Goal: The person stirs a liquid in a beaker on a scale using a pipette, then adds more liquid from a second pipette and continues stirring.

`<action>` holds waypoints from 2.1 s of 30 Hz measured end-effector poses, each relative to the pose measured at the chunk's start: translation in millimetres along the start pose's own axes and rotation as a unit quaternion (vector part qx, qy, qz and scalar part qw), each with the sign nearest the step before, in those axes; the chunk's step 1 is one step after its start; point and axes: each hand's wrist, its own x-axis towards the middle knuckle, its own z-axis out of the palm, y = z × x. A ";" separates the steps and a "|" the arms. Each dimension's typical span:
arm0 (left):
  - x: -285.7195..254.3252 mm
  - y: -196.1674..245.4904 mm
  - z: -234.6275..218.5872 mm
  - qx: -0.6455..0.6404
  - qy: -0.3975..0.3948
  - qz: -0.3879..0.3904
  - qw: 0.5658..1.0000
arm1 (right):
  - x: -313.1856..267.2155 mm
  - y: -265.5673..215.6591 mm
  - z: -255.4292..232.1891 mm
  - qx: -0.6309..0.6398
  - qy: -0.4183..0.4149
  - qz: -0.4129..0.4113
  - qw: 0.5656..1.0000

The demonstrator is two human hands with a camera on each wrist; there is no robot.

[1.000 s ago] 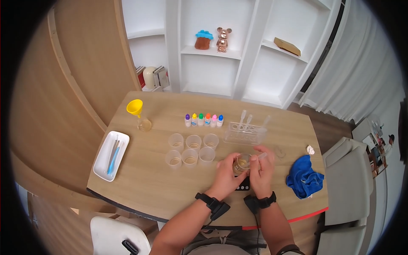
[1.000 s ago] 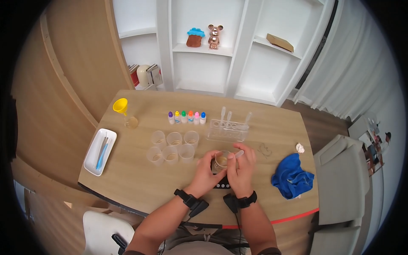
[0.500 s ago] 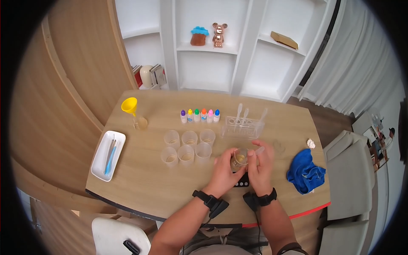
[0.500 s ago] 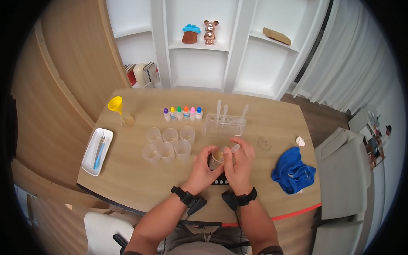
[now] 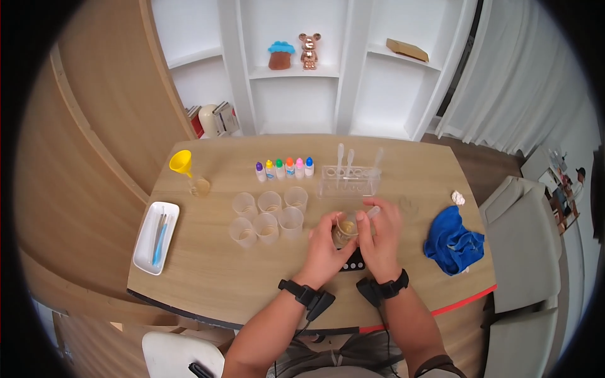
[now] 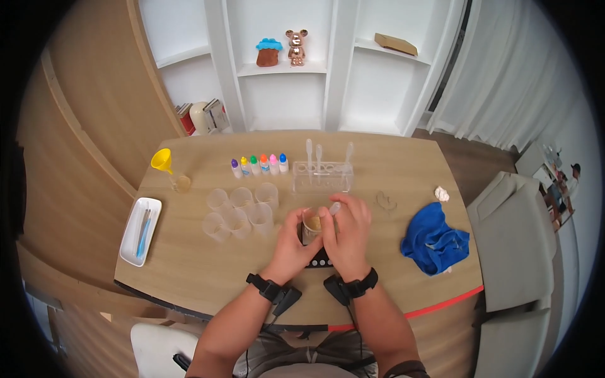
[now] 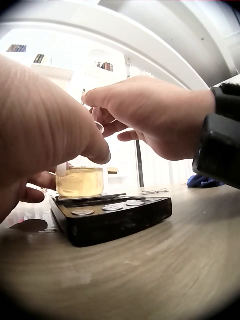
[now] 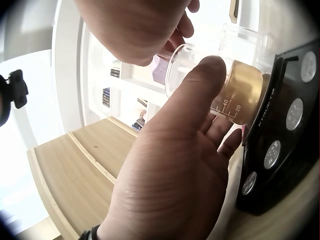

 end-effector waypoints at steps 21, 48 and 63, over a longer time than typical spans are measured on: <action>-1.1 -3.4 -1.5 -0.054 -0.013 0.020 0.998 | -4.6 4.7 2.6 0.009 0.014 0.013 1.000; -6.6 -3.4 -1.5 -0.094 -0.013 -0.004 0.995 | -8.6 3.4 8.1 0.033 0.048 0.010 0.998; -5.2 5.6 -3.1 -0.097 -0.018 -0.052 0.994 | -12.6 7.2 -5.1 0.044 -0.011 0.033 0.998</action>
